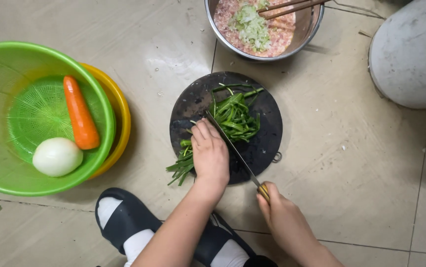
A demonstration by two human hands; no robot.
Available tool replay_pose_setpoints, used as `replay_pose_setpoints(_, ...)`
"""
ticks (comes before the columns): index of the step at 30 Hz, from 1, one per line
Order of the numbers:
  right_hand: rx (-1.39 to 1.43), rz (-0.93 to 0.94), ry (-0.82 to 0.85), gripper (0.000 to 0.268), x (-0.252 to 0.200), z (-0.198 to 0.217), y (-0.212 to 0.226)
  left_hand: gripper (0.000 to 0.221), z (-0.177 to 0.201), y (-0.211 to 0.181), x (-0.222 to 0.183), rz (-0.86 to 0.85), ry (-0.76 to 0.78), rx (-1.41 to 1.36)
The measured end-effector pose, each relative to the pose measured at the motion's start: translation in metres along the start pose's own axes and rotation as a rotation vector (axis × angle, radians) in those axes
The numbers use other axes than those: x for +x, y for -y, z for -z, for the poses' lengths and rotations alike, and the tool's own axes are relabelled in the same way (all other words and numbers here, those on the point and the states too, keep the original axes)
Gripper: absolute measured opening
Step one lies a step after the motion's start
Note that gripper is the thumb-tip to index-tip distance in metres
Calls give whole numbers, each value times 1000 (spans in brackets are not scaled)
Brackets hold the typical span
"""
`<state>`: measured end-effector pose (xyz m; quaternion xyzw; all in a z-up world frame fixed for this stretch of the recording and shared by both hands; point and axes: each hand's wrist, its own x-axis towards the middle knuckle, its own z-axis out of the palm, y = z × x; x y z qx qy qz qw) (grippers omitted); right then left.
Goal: Chopping green vegetables on a cutting board and adding them to a bowl of minced meat.
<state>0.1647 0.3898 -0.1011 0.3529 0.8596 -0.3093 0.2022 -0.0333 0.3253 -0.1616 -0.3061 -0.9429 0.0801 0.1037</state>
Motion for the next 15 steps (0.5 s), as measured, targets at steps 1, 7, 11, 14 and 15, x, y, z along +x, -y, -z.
replay_pose_setpoints(1,-18,108,-134,29,6,-8,-1,56,1,-1,-1,7,-16,2)
replay_pose_setpoints(7,-49,298,-342,31,20,-29,-5,60,-28,-8,-16,59,-45,-168)
replay_pose_setpoints(11,-37,255,-311,34,25,-39,-18,112,-2,2,-24,17,292,-542)
replay_pose_setpoints(14,66,146,-180,31,14,-16,3,102,-28,-7,-34,2,115,-372)
replay_pose_setpoints(15,66,148,-186,31,11,-15,2,102,-24,-4,-31,1,109,-374)
